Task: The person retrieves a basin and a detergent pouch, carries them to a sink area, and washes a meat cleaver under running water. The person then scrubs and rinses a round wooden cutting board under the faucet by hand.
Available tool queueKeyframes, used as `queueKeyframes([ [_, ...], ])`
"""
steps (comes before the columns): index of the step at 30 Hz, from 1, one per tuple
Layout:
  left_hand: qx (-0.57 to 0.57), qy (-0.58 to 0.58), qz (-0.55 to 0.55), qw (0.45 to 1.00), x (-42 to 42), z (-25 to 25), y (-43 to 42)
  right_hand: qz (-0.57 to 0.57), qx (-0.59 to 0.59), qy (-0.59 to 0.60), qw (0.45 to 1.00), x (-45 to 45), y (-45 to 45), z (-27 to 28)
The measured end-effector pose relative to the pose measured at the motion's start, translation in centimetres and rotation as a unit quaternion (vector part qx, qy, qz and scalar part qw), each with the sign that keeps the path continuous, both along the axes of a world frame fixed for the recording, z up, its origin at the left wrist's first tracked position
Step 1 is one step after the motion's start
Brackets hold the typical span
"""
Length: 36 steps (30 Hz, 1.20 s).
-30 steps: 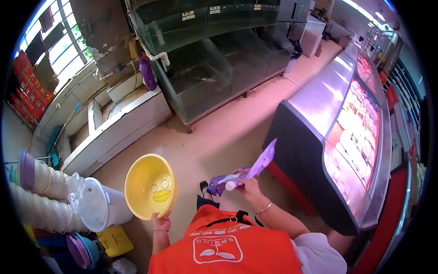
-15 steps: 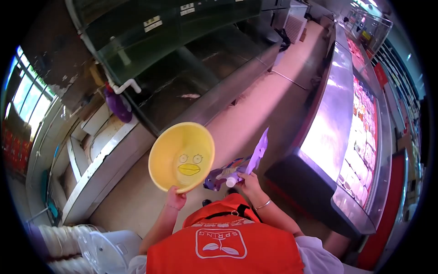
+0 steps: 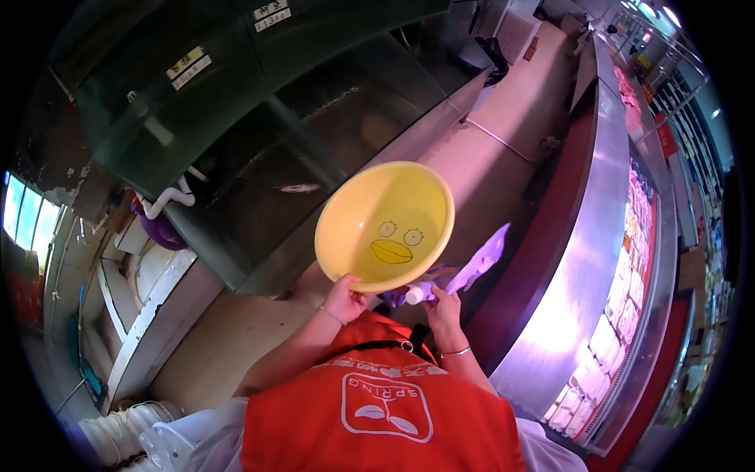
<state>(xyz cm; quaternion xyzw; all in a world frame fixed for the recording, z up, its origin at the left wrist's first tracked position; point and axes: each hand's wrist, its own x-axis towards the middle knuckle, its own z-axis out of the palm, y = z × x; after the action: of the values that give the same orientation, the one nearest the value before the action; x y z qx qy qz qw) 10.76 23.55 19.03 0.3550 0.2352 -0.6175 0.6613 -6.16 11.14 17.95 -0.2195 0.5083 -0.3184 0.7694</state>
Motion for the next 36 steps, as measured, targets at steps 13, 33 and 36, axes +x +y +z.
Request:
queueKeyframes([
  [13, 0.003, 0.021, -0.105, 0.994, 9.7, 0.5, -27.8, -0.206, 0.011, 0.009, 0.978, 1.6, -26.1, 0.0],
  [33, -0.051, 0.001, -0.252, 0.966, 12.0, 1.4, -75.6, -0.282, -0.104, 0.005, 0.954, 0.8, -65.2, 0.6],
  [36, -0.044, 0.012, -0.244, 0.969, 12.6, 1.8, -81.6, -0.259, -0.107, 0.009, 0.96, 1.4, -72.5, 2.0],
])
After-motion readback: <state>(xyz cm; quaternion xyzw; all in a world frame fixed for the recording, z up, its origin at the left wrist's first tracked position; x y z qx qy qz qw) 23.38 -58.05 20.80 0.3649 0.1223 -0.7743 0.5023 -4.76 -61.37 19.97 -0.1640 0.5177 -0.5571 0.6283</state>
